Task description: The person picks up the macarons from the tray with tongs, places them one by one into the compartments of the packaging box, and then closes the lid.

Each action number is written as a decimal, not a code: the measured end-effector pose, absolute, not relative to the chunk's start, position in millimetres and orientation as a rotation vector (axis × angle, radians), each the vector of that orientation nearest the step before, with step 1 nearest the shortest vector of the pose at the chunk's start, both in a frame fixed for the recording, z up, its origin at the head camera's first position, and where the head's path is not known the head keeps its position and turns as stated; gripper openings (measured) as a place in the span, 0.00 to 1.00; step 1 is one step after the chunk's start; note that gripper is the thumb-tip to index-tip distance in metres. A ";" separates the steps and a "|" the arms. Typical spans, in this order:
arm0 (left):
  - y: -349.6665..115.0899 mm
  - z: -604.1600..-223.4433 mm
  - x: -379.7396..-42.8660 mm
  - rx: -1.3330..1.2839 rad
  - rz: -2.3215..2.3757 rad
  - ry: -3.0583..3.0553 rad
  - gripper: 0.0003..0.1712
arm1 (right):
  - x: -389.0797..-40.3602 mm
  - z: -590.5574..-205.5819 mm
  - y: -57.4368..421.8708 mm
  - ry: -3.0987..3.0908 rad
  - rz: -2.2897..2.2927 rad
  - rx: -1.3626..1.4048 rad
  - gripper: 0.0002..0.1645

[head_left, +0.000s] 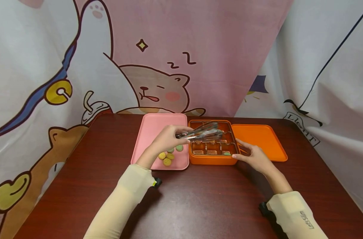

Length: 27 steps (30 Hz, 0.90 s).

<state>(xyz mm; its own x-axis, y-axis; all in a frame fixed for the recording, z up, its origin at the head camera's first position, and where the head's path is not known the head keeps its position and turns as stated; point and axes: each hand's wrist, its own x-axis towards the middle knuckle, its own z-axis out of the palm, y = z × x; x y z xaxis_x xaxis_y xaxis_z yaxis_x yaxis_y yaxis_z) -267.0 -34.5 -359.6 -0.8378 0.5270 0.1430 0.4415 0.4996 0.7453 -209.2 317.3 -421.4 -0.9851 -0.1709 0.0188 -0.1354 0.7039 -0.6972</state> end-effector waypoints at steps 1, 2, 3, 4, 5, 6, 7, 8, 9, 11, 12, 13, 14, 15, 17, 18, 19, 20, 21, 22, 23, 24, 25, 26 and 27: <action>-36.2 -359.8 -267.6 0.859 1.266 2.630 0.23 | -209.3 -421.5 317.4 2.855 -1.166 -0.261 0.48; -38.1 -360.2 -267.9 0.861 1.274 2.624 0.23 | -209.4 -421.5 317.6 2.855 -1.168 -0.264 0.47; -39.8 -360.5 -268.1 0.863 1.282 2.618 0.23 | -209.4 -421.4 317.6 2.854 -1.170 -0.266 0.47; -41.7 -360.6 -268.1 0.862 1.292 2.612 0.23 | -209.4 -421.3 317.6 2.853 -1.171 -0.267 0.47; -43.5 -360.6 -268.0 0.861 1.301 2.604 0.24 | -209.4 -421.2 317.5 2.852 -1.173 -0.265 0.47; -45.3 -360.6 -267.9 0.859 1.310 2.600 0.23 | -209.5 -421.4 317.6 2.852 -1.173 -0.263 0.48; -47.2 -360.7 -267.7 0.855 1.323 2.592 0.23 | -209.6 -421.5 317.6 2.855 -1.170 -0.259 0.48; -49.1 -361.0 -267.4 0.851 1.337 2.582 0.23 | -209.8 -421.7 317.6 2.856 -1.167 -0.256 0.48; -51.3 -361.1 -267.0 0.851 1.349 2.575 0.23 | -209.9 -422.0 317.5 2.856 -1.167 -0.255 0.48; -55.6 -361.6 -266.5 0.843 1.366 2.562 0.23 | -210.3 -422.6 317.4 2.859 -1.160 -0.253 0.48; -57.9 -362.1 -266.4 0.842 1.370 2.558 0.23 | -210.6 -422.9 317.5 2.862 -1.156 -0.252 0.48; -60.1 -362.5 -266.5 0.841 1.368 2.558 0.23 | -210.8 -422.9 317.4 2.863 -1.154 -0.251 0.48; -62.5 -362.7 -266.6 0.843 1.363 2.562 0.23 | -211.0 -423.1 317.7 2.860 -1.154 -0.252 0.48; -64.9 -363.2 -266.8 0.842 1.355 2.570 0.23 | -211.2 -423.1 317.9 2.860 -1.153 -0.252 0.48; -69.5 -363.8 -267.6 0.838 1.337 2.587 0.23 | -211.6 -423.1 318.5 2.858 -1.154 -0.249 0.48; -71.9 -364.2 -267.9 0.840 1.329 2.592 0.23 | -211.6 -422.9 318.7 2.857 -1.155 -0.250 0.48; -74.3 -364.4 -268.1 0.838 1.323 2.598 0.23 | -211.6 -422.9 318.9 2.855 -1.157 -0.252 0.48; -76.7 -364.7 -268.2 0.835 1.318 2.600 0.24 | -211.7 -423.1 319.5 2.853 -1.157 -0.252 0.49; -79.0 -365.2 -268.4 0.829 1.318 2.601 0.24 | -211.5 -423.0 319.4 2.853 -1.156 -0.255 0.49; -81.3 -365.6 -268.4 0.826 1.321 2.599 0.24 | -211.3 -423.1 319.6 2.853 -1.154 -0.256 0.49; -83.5 -366.3 -268.3 0.823 1.324 2.597 0.24 | -211.3 -423.2 319.6 2.852 -1.154 -0.255 0.49; -85.8 -367.0 -268.3 0.816 1.330 2.596 0.24 | -211.4 -423.4 319.8 2.851 -1.153 -0.254 0.49; -88.2 -367.8 -268.2 0.806 1.332 2.598 0.24 | -211.5 -423.7 320.0 2.850 -1.152 -0.253 0.49; -90.7 -368.8 -268.3 0.796 1.335 2.599 0.24 | -211.6 -423.8 320.0 2.850 -1.150 -0.253 0.49; -93.2 -369.5 -268.2 0.784 1.339 2.597 0.24 | -211.7 -423.8 319.9 2.850 -1.149 -0.253 0.48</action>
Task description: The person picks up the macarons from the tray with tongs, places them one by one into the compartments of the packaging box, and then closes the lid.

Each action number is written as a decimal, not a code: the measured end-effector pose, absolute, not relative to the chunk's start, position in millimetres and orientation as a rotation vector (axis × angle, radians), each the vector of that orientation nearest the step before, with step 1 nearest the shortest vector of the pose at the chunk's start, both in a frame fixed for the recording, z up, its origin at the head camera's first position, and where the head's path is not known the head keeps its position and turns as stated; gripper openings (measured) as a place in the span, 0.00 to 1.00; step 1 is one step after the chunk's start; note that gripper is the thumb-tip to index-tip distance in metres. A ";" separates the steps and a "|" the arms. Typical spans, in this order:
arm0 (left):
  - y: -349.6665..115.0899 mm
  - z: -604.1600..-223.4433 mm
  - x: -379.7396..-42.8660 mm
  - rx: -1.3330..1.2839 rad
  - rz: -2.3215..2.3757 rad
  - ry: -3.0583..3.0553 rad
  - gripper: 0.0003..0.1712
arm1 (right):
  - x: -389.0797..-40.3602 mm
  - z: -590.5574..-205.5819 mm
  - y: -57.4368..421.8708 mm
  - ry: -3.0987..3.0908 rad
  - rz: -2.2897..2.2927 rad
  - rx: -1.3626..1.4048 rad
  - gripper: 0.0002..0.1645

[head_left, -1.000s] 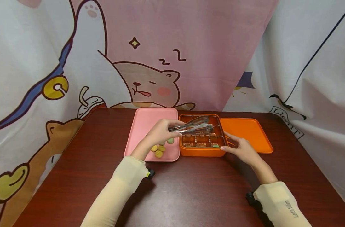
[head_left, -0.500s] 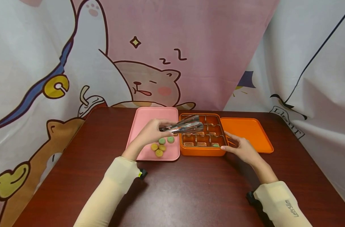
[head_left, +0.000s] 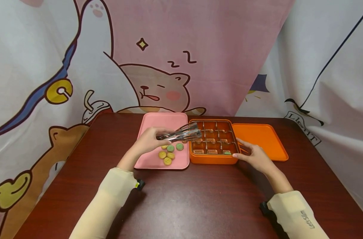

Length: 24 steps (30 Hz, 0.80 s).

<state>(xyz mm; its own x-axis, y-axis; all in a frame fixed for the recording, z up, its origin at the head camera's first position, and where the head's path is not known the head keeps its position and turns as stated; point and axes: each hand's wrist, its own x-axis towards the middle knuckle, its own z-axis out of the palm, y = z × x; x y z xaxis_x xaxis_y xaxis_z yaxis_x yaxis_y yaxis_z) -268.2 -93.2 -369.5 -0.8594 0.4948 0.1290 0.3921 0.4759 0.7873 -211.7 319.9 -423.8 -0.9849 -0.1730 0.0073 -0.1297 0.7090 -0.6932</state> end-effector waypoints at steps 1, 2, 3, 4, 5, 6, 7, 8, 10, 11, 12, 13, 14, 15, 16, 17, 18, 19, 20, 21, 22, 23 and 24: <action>-95.5 -370.1 -268.0 0.772 1.342 2.594 0.24 | -212.1 -423.9 320.0 2.849 -1.151 -0.249 0.48; -98.0 -371.1 -268.0 0.759 1.342 2.594 0.24 | -212.5 -423.9 320.2 2.850 -1.150 -0.247 0.48; -100.5 -371.8 -267.9 0.745 1.340 2.593 0.24 | -212.6 -423.9 320.2 2.848 -1.151 -0.246 0.48; -103.1 -372.6 -267.7 0.730 1.336 2.593 0.24 | -212.7 -423.9 320.2 2.849 -1.151 -0.246 0.48; -105.7 -373.4 -267.5 0.718 1.335 2.594 0.24 | -212.8 -423.9 320.2 2.848 -1.153 -0.246 0.48; -108.2 -374.1 -267.2 0.707 1.334 2.594 0.24 | -212.9 -423.9 320.2 2.847 -1.154 -0.244 0.48; -110.6 -375.3 -267.2 0.699 1.333 2.599 0.24 | -212.8 -423.9 320.2 2.847 -1.155 -0.244 0.48; -113.1 -376.7 -267.4 0.694 1.327 2.609 0.24 | -212.8 -423.9 320.2 2.847 -1.155 -0.242 0.48; -117.8 -378.4 -267.2 0.683 1.318 2.635 0.23 | -212.7 -424.1 320.3 2.846 -1.159 -0.242 0.48; -120.0 -379.4 -267.3 0.676 1.317 2.646 0.23 | -212.6 -424.2 320.4 2.846 -1.160 -0.242 0.48; -122.3 -380.9 -267.5 0.669 1.310 2.658 0.23 | -212.6 -424.3 320.5 2.847 -1.159 -0.243 0.48; -124.5 -381.8 -267.4 0.659 1.300 2.671 0.23 | -212.6 -424.4 320.6 2.848 -1.159 -0.244 0.49; -126.6 -382.6 -267.2 0.647 1.290 2.681 0.23 | -212.6 -424.6 320.8 2.849 -1.159 -0.245 0.49; -128.7 -383.4 -267.0 0.634 1.284 2.689 0.23 | -212.5 -424.8 320.9 2.847 -1.162 -0.246 0.49; -130.8 -384.4 -266.9 0.620 1.275 2.695 0.23 | -212.5 -425.0 321.0 2.848 -1.161 -0.247 0.49; -132.9 -385.3 -266.9 0.604 1.264 2.700 0.23 | -212.5 -425.1 321.1 2.849 -1.161 -0.248 0.49; -135.1 -386.1 -267.0 0.592 1.254 2.705 0.23 | -212.4 -425.3 321.1 2.850 -1.160 -0.249 0.49; -137.0 -386.4 -266.9 0.578 1.249 2.707 0.23 | -212.3 -425.3 321.1 2.851 -1.159 -0.249 0.49; -139.1 -387.2 -267.1 0.568 1.246 2.710 0.23 | -212.2 -425.5 321.2 2.852 -1.157 -0.249 0.49; -141.3 -388.0 -267.2 0.559 1.239 2.718 0.23 | -212.2 -425.6 321.2 2.852 -1.156 -0.248 0.49; -143.5 -388.6 -267.3 0.550 1.233 2.725 0.23 | -211.9 -425.6 321.2 2.854 -1.151 -0.248 0.49; -145.5 -389.2 -267.2 0.543 1.230 2.731 0.23 | -211.7 -425.7 321.2 2.854 -1.152 -0.247 0.49; -147.6 -389.9 -266.9 0.536 1.224 2.736 0.23 | -211.5 -425.7 321.1 2.852 -1.153 -0.246 0.49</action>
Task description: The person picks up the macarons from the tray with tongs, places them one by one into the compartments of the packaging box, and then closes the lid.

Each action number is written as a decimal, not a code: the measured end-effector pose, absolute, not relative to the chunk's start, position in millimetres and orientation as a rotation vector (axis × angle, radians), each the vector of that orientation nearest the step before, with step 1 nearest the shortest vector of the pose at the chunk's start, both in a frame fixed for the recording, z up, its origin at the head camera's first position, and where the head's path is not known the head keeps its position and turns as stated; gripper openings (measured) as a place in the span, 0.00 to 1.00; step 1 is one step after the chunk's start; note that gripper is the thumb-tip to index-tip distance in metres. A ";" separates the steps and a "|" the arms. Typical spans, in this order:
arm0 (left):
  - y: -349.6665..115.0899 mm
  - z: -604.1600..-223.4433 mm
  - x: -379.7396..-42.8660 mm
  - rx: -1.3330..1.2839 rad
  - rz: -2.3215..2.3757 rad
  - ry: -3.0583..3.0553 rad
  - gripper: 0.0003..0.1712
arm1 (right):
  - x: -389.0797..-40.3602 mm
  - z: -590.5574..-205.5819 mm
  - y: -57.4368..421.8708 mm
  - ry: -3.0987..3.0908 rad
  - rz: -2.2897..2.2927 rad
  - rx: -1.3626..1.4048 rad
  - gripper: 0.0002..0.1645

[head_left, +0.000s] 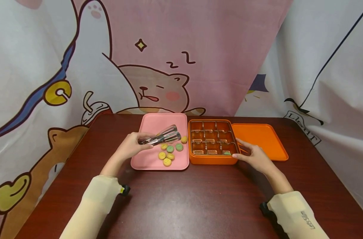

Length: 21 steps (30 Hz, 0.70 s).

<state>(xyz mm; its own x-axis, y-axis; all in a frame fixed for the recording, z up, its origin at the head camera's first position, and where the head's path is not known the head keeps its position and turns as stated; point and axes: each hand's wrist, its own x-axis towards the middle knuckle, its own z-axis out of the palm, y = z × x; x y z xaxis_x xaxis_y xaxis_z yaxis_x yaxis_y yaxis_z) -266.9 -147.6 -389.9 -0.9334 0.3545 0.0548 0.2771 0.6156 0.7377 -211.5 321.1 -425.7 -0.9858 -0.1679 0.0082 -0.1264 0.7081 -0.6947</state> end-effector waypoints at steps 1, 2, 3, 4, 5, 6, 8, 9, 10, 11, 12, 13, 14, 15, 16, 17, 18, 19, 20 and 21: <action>-149.6 -390.7 -266.6 0.529 1.219 2.740 0.23 | -211.3 -425.8 321.1 2.850 -1.155 -0.244 0.49; -151.7 -391.6 -266.3 0.521 1.217 2.743 0.23 | -211.2 -425.9 321.2 2.848 -1.156 -0.243 0.49; -153.7 -392.7 -265.9 0.515 1.214 2.747 0.23 | -211.1 -425.9 321.2 2.846 -1.158 -0.242 0.49; -155.7 -394.0 -265.7 0.510 1.214 2.749 0.23 | -211.0 -426.0 321.2 2.845 -1.160 -0.242 0.49; -157.8 -395.4 -265.4 0.504 1.214 2.751 0.23 | -211.0 -426.1 321.3 2.846 -1.161 -0.241 0.49; -159.9 -396.8 -265.2 0.499 1.213 2.755 0.23 | -211.0 -426.0 321.2 2.846 -1.160 -0.241 0.49; -164.3 -400.0 -264.8 0.495 1.215 2.760 0.22 | -211.0 -425.9 321.2 2.850 -1.154 -0.243 0.49; -166.4 -401.4 -264.6 0.493 1.215 2.764 0.22 | -211.1 -425.7 321.1 2.849 -1.154 -0.242 0.49; -168.4 -402.7 -264.3 0.491 1.215 2.768 0.22 | -211.1 -425.6 321.0 2.849 -1.154 -0.242 0.49; -170.3 -403.9 -264.0 0.487 1.215 2.771 0.22 | -211.2 -425.5 320.9 2.848 -1.155 -0.241 0.49; -172.2 -405.2 -263.6 0.487 1.208 2.778 0.22 | -211.3 -425.5 320.8 2.847 -1.157 -0.240 0.49; -173.9 -406.3 -263.3 0.480 1.201 2.784 0.22 | -211.4 -425.5 320.8 2.846 -1.157 -0.239 0.49; -175.5 -407.4 -262.9 0.478 1.191 2.791 0.22 | -211.5 -425.5 320.8 2.843 -1.159 -0.236 0.49; -176.8 -408.5 -262.6 0.475 1.183 2.798 0.22 | -211.5 -425.6 320.8 2.842 -1.161 -0.234 0.49; -178.1 -409.6 -262.3 0.467 1.171 2.806 0.22 | -211.7 -425.7 320.7 2.840 -1.162 -0.233 0.49; -179.2 -410.8 -262.1 0.461 1.161 2.813 0.22 | -211.8 -425.8 320.5 2.839 -1.162 -0.230 0.49; -180.1 -412.3 -262.1 0.457 1.147 2.819 0.22 | -211.9 -426.0 320.5 2.838 -1.164 -0.228 0.49; -180.6 -413.4 -261.9 0.454 1.139 2.821 0.22 | -211.9 -426.1 320.4 2.837 -1.166 -0.227 0.49; -181.3 -414.9 -261.8 0.455 1.132 2.824 0.22 | -212.0 -426.2 320.3 2.837 -1.168 -0.228 0.49; -181.6 -416.4 -262.0 0.453 1.127 2.827 0.22 | -212.1 -426.4 320.2 2.838 -1.168 -0.229 0.49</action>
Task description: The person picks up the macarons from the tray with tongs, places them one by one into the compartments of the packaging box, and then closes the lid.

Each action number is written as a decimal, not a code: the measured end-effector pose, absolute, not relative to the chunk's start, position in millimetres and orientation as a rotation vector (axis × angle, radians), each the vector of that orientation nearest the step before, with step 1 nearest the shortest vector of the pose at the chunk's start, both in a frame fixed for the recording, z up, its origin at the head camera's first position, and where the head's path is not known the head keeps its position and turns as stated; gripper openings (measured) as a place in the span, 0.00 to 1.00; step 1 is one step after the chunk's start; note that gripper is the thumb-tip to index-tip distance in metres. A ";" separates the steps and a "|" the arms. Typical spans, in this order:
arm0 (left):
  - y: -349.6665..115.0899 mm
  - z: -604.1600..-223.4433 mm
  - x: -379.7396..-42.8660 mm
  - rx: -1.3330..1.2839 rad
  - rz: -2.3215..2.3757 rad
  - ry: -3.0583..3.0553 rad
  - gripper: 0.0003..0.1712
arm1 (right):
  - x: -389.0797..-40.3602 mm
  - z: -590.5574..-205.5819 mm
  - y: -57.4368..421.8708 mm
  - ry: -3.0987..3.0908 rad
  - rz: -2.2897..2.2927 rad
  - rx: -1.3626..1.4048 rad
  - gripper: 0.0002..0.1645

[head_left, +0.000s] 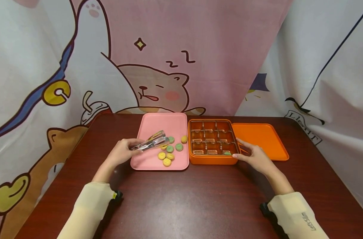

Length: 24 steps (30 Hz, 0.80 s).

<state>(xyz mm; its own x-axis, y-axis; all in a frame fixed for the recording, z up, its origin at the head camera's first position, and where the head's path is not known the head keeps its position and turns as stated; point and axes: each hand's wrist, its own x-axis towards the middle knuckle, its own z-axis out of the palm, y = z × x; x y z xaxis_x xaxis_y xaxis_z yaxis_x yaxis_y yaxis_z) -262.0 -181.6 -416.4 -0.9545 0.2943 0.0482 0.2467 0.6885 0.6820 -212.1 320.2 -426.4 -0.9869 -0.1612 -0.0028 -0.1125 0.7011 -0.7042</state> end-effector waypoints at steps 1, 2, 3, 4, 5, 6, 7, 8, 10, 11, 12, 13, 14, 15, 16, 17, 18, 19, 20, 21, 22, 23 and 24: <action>-181.4 -417.7 -262.1 0.447 1.123 2.830 0.22 | -211.9 -426.5 320.4 2.840 -1.167 -0.229 0.49; -181.3 -419.2 -262.3 0.451 1.116 2.833 0.22 | -211.9 -426.6 320.6 2.843 -1.166 -0.230 0.49; -181.3 -420.6 -262.6 0.446 1.110 2.838 0.22 | -211.8 -426.7 320.8 2.846 -1.164 -0.233 0.49; -181.3 -421.7 -262.6 0.440 1.107 2.840 0.22 | -211.7 -426.7 320.9 2.848 -1.164 -0.237 0.49; -181.2 -422.8 -262.8 0.433 1.104 2.841 0.22 | -211.7 -426.8 321.0 2.849 -1.164 -0.240 0.49; -181.2 -424.0 -263.1 0.430 1.099 2.843 0.22 | -211.6 -426.8 321.0 2.850 -1.165 -0.242 0.49; -181.3 -425.0 -263.4 0.428 1.092 2.845 0.22 | -211.6 -426.9 321.1 2.850 -1.167 -0.244 0.49; -181.4 -426.0 -263.7 0.434 1.085 2.847 0.22 | -211.5 -426.8 321.1 2.848 -1.170 -0.246 0.49; -181.8 -427.9 -264.4 0.434 1.077 2.851 0.22 | -211.3 -426.7 321.0 2.847 -1.172 -0.245 0.49; -182.2 -428.9 -264.6 0.438 1.073 2.855 0.22 | -211.3 -426.6 320.8 2.847 -1.172 -0.245 0.49; -182.6 -429.6 -264.9 0.442 1.067 2.858 0.22 | -211.3 -426.6 320.7 2.847 -1.169 -0.242 0.49; -182.9 -430.3 -265.0 0.448 1.062 2.861 0.22 | -211.2 -426.4 320.5 2.847 -1.168 -0.241 0.49; -183.2 -430.9 -265.1 0.449 1.059 2.861 0.22 | -211.1 -426.3 320.5 2.847 -1.166 -0.238 0.49; -183.5 -431.4 -265.2 0.445 1.058 2.863 0.21 | -211.0 -426.2 320.3 2.846 -1.165 -0.236 0.49; -183.7 -431.5 -265.0 0.446 1.055 2.863 0.21 | -211.0 -426.1 320.2 2.845 -1.167 -0.234 0.49; -184.0 -431.6 -264.9 0.448 1.049 2.864 0.21 | -211.0 -426.0 320.1 2.844 -1.168 -0.234 0.49; -184.2 -431.4 -264.7 0.450 1.042 2.864 0.21 | -211.0 -425.9 320.1 2.843 -1.167 -0.232 0.49; -184.5 -431.3 -264.8 0.451 1.038 2.866 0.21 | -210.9 -425.8 320.0 2.842 -1.169 -0.233 0.49; -184.5 -431.2 -264.7 0.445 1.035 2.866 0.21 | -210.9 -425.7 319.9 2.842 -1.169 -0.233 0.49; -184.5 -430.9 -264.5 0.438 1.031 2.866 0.21 | -210.8 -425.6 319.8 2.842 -1.169 -0.234 0.49; -184.5 -430.6 -264.3 0.436 1.026 2.866 0.21 | -210.8 -425.5 319.7 2.843 -1.169 -0.239 0.49; -184.5 -430.3 -264.1 0.434 1.024 2.866 0.21 | -210.6 -425.3 319.6 2.843 -1.169 -0.240 0.49; -184.4 -430.3 -264.3 0.433 1.023 2.866 0.21 | -210.6 -425.1 319.6 2.844 -1.169 -0.240 0.49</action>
<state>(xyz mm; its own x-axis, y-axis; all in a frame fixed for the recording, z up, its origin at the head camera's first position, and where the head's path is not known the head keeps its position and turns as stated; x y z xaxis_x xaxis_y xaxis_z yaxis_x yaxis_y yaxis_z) -264.3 -184.4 -430.3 -0.9580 0.2849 0.0310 0.2402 0.7390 0.6295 -210.6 319.6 -425.1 -0.9863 -0.1650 0.0061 -0.1216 0.7008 -0.7029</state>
